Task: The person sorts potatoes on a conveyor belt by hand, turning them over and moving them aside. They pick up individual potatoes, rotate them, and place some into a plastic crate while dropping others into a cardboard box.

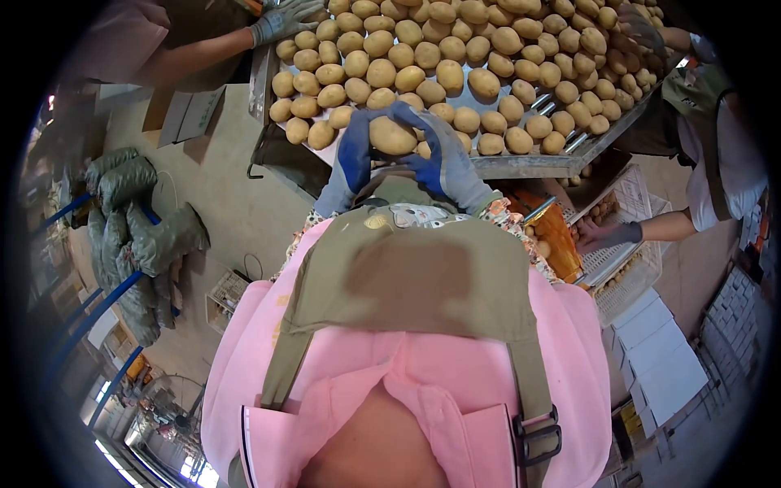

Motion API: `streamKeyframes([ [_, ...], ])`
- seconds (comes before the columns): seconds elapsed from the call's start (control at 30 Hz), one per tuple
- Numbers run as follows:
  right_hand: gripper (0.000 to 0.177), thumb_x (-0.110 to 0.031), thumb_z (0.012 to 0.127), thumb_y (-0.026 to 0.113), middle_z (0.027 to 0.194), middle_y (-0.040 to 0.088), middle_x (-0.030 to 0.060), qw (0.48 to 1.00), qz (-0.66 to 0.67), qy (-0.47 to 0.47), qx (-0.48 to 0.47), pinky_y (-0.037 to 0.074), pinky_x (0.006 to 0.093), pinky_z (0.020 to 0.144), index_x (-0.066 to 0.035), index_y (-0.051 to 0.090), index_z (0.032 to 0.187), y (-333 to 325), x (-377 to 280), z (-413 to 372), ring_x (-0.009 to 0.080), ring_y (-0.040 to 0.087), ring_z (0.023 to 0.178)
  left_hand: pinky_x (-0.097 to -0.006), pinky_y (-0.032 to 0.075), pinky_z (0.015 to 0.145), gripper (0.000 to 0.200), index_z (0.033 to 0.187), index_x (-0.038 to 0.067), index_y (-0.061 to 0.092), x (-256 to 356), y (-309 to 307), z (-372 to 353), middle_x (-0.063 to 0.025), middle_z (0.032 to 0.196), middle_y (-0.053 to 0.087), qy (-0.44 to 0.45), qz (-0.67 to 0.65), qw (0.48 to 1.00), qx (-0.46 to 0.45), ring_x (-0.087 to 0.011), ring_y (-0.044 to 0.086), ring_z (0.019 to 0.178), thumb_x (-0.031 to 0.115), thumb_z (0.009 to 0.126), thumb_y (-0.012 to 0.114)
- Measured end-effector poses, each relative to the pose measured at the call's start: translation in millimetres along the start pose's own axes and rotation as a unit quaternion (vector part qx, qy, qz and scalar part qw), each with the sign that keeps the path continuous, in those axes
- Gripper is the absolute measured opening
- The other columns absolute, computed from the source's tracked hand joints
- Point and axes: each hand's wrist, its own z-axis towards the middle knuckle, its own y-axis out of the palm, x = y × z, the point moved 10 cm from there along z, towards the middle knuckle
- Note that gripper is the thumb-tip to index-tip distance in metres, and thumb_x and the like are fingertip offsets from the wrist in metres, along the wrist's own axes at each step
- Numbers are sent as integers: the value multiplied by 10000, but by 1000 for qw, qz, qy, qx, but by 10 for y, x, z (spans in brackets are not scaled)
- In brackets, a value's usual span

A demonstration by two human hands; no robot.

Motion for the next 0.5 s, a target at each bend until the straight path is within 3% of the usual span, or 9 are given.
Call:
streamKeyframes([
  [0.03,645,-146,772,764,1286,547,124,1000,0,0,0,426,355,996,-57,464,1336,-2,24,10,256,546,1164,-336,509,834,332,1142,-5,538,-91,46,2,-130,1177,574,1,0,1000,0,-200,599,986,128,864,663],
  [0.1,700,-99,805,727,1260,547,115,999,36,-35,-10,399,348,1031,-30,383,1411,25,14,3,246,506,1202,-308,517,846,523,1297,-5,410,-420,-26,-10,-135,1172,580,-89,-157,976,118,-225,589,1058,161,863,651],
  [0.23,724,-72,805,711,1362,492,151,999,36,5,25,406,363,1033,-46,343,1427,32,128,-14,261,486,1262,-316,512,862,592,1337,2,375,-179,44,-76,-139,1218,549,-87,-68,991,76,-233,581,1066,238,866,645],
  [0.3,736,-48,810,688,1383,465,159,991,129,12,41,397,361,1048,-48,315,1445,0,52,-6,264,459,1290,-327,501,894,658,1352,4,369,-288,128,-21,-152,1254,525,-63,41,996,-38,-222,558,1104,265,831,674],
  [0.33,736,-48,810,688,1383,465,159,991,129,11,42,397,361,1048,-48,315,1445,-11,-13,-2,264,459,1290,-327,501,894,658,1352,4,369,-409,115,-3,-152,1254,525,-62,40,997,-39,-222,558,1104,265,831,674],
  [0.4,730,-22,807,673,1393,452,155,981,179,71,7,391,362,1057,-45,318,1445,58,-17,6,258,455,1290,-333,502,895,665,1336,6,380,-473,155,66,-152,1265,510,-66,-244,967,-45,-213,558,1106,278,817,694],
  [0.5,698,-75,804,711,1375,438,141,988,137,72,11,389,351,1048,-31,372,1413,76,-79,11,228,457,1259,-329,511,882,672,1320,13,393,-137,73,-7,-139,1238,524,-12,-154,988,16,-211,581,1071,209,782,745],
])
